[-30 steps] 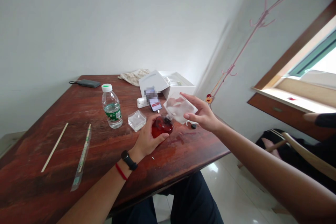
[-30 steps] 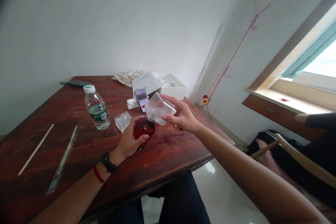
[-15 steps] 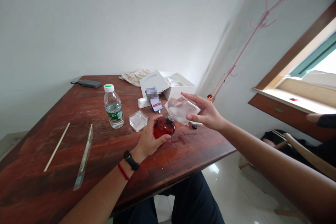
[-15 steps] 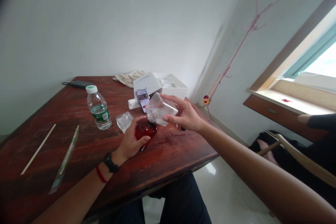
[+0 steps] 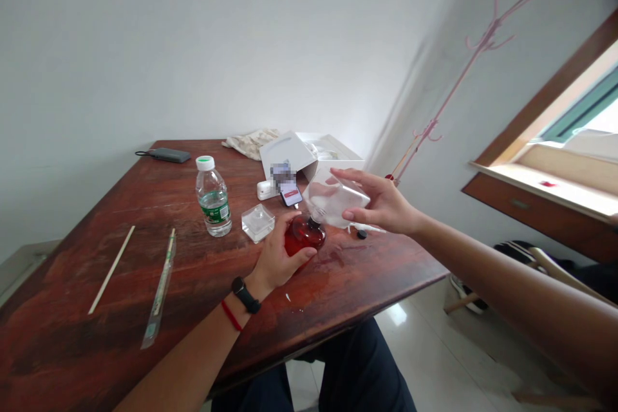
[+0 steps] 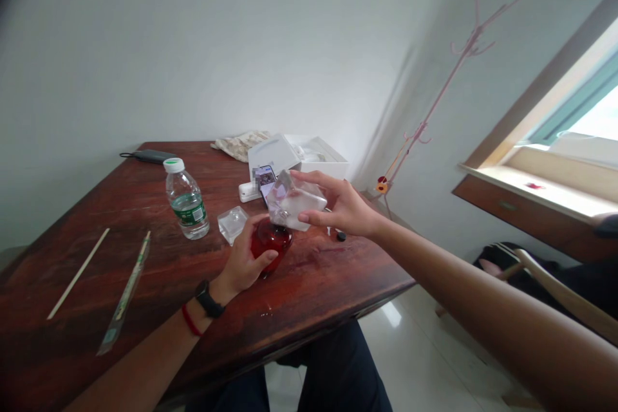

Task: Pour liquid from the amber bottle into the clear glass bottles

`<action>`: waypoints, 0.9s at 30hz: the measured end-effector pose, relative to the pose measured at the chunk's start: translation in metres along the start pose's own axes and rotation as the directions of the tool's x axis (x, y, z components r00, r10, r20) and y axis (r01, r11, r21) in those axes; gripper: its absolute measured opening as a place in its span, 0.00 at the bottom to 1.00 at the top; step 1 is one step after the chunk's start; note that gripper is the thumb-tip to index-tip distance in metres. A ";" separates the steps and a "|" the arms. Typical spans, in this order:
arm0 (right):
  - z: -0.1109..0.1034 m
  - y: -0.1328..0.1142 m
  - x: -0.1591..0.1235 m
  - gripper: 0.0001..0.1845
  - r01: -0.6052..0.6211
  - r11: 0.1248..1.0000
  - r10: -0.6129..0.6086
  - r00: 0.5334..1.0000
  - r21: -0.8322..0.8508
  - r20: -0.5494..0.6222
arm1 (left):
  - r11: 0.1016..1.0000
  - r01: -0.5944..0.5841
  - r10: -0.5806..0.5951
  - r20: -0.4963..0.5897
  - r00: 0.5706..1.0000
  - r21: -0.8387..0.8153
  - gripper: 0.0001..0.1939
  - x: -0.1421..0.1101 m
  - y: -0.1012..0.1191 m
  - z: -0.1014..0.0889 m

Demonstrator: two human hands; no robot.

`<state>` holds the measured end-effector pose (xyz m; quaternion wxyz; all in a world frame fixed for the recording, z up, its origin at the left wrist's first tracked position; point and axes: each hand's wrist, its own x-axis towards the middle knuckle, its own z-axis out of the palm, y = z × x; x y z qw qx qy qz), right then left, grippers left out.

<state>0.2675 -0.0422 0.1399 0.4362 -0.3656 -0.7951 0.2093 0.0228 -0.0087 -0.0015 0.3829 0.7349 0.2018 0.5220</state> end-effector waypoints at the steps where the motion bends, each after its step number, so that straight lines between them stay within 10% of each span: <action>1: 0.000 -0.001 0.001 0.40 -0.003 1.000 0.003 1.000 0.005 0.004 | 1.000 -0.002 0.002 -0.003 1.000 -0.003 0.39 0.000 0.000 0.000; 27: -0.004 -0.012 0.016 0.38 0.026 1.000 -0.026 0.995 -0.002 0.097 | 1.000 -0.008 0.008 0.000 1.000 -0.004 0.40 -0.001 -0.004 0.001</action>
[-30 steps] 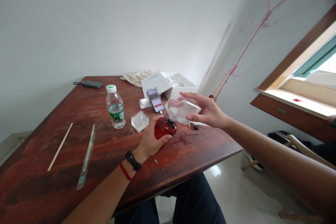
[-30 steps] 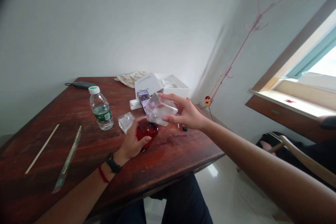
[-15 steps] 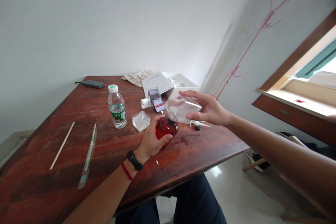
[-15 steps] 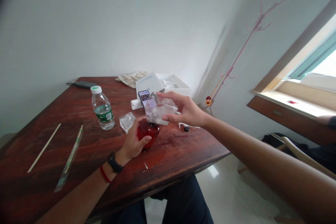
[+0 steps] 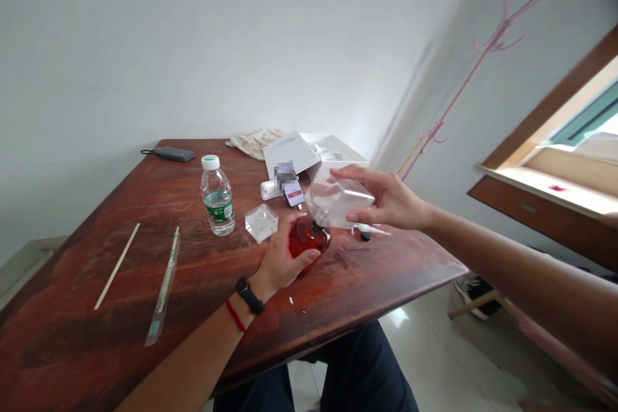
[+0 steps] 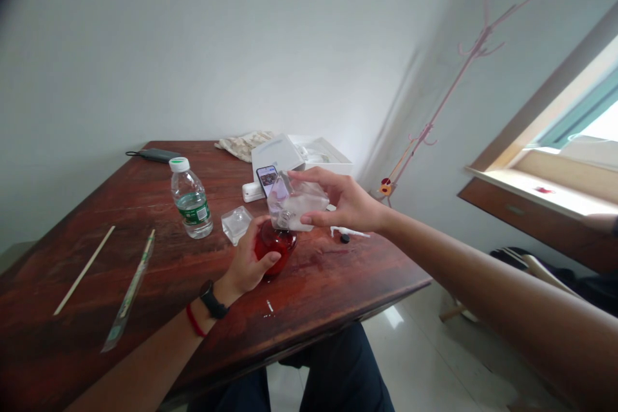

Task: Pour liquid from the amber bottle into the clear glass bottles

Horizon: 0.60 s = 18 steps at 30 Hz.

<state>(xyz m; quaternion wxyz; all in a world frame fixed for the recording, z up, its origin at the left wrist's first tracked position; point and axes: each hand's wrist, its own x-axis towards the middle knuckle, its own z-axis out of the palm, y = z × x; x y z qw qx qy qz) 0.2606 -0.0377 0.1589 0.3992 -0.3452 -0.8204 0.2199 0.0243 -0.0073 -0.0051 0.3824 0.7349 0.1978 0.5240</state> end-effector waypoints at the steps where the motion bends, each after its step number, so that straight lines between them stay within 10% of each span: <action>1: 0.000 0.000 0.000 0.38 0.001 1.000 -0.001 1.000 -0.004 0.004 | 1.000 0.006 -0.006 0.002 1.000 -0.002 0.41 0.000 0.000 0.000; 18: 0.004 0.013 -0.017 0.38 -0.057 0.997 0.061 0.993 0.044 -0.104 | 0.999 0.033 -0.032 0.009 0.999 -0.027 0.40 -0.002 0.007 0.001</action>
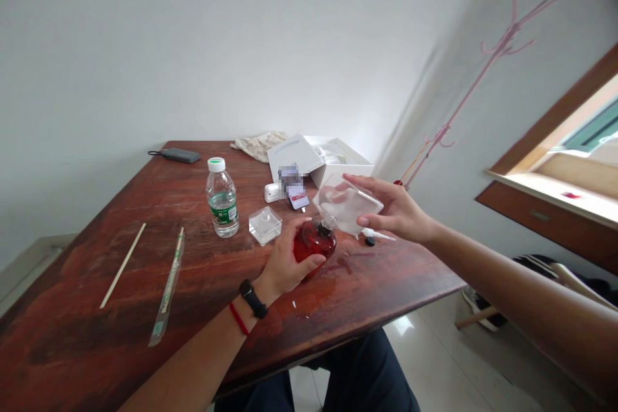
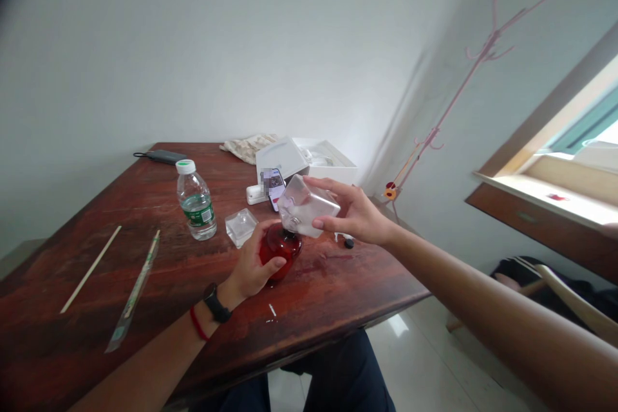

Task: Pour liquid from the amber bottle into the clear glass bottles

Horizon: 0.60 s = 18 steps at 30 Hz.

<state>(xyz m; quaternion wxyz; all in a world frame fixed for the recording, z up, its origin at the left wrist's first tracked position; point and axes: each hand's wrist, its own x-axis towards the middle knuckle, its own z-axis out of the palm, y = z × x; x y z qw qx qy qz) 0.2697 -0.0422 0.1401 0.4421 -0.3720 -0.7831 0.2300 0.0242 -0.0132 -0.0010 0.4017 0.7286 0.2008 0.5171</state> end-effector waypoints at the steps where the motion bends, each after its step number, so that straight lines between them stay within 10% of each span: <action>1: 0.000 0.003 -0.003 0.38 -0.011 1.000 0.011 1.000 0.002 -0.011 | 1.000 0.003 -0.003 0.004 1.000 0.004 0.40 0.000 0.001 0.000; 18: 0.055 0.035 -0.042 0.36 -0.178 0.840 0.366 0.884 0.513 -0.291 | 1.000 0.022 -0.022 -0.010 1.000 0.000 0.40 0.001 -0.003 -0.001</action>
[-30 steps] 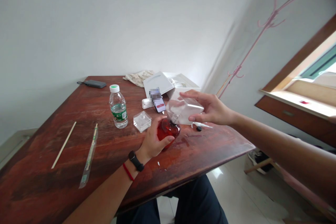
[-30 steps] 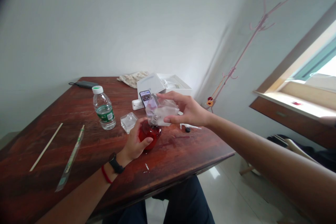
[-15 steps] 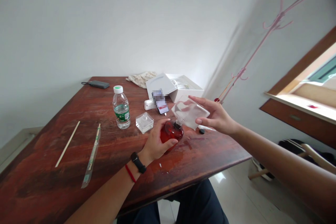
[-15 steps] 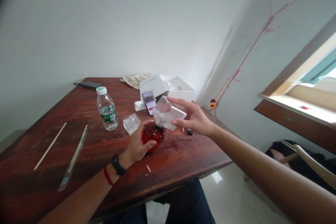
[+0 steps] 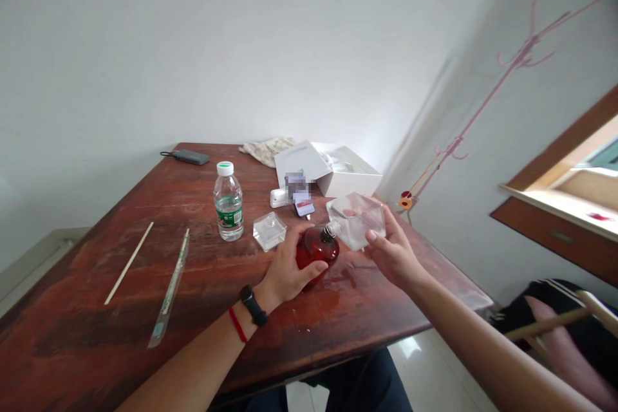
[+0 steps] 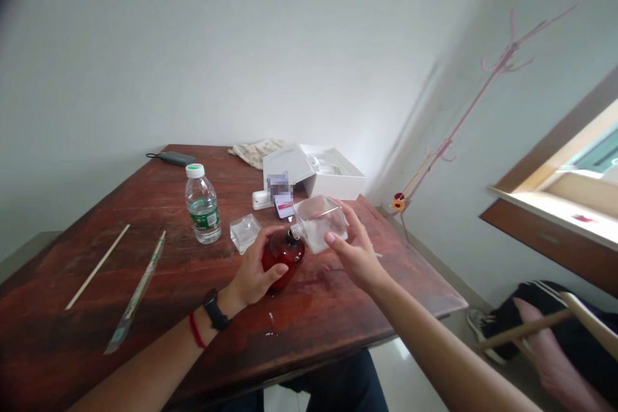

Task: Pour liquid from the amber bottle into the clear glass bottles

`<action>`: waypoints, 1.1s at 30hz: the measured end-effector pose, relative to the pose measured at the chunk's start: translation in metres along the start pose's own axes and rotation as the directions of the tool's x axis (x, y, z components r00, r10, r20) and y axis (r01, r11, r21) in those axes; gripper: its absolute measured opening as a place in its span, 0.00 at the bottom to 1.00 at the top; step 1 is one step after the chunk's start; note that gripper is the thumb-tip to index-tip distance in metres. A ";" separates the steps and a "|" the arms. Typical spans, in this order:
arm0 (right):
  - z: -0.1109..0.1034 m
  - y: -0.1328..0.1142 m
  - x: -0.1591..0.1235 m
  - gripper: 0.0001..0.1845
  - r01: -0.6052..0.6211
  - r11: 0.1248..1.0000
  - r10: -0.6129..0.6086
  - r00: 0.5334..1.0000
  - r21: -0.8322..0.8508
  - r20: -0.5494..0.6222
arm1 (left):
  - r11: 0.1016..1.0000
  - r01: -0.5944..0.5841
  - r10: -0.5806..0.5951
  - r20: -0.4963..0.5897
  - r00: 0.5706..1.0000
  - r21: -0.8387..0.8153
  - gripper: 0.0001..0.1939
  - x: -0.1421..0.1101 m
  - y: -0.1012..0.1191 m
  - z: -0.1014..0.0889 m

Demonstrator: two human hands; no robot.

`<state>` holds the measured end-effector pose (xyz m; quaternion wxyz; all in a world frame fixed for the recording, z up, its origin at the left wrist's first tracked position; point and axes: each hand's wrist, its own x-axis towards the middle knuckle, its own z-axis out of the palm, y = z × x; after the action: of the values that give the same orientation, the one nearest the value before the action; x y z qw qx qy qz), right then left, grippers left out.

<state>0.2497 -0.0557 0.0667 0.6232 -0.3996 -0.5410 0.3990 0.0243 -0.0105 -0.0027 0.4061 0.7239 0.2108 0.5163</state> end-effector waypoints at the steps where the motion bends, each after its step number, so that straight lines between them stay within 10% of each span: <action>1: 0.000 0.002 -0.003 0.37 -0.007 1.000 0.007 1.000 0.007 -0.005 | 1.000 0.003 -0.003 0.003 1.000 0.000 0.40 0.000 0.001 0.000; 10: -0.014 0.010 -0.015 0.59 -0.134 0.989 0.132 0.991 0.067 0.030 | 0.998 0.052 -0.053 0.034 0.998 0.048 0.38 -0.002 0.004 0.002; 20: -0.029 0.040 -0.011 0.49 -0.247 0.960 0.235 0.966 0.130 0.103 | 0.997 0.062 -0.063 0.025 0.998 0.041 0.37 0.000 0.003 0.001; 33: -0.010 0.083 0.043 0.38 -0.203 0.977 0.209 0.972 0.066 -0.104 | 0.999 0.042 -0.041 0.026 0.999 -0.023 0.39 0.000 0.008 0.002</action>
<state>0.2587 0.0133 0.0035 0.6183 -0.4577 -0.4501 0.4534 0.0254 -0.0158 0.0036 0.4278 0.7210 0.2145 0.5012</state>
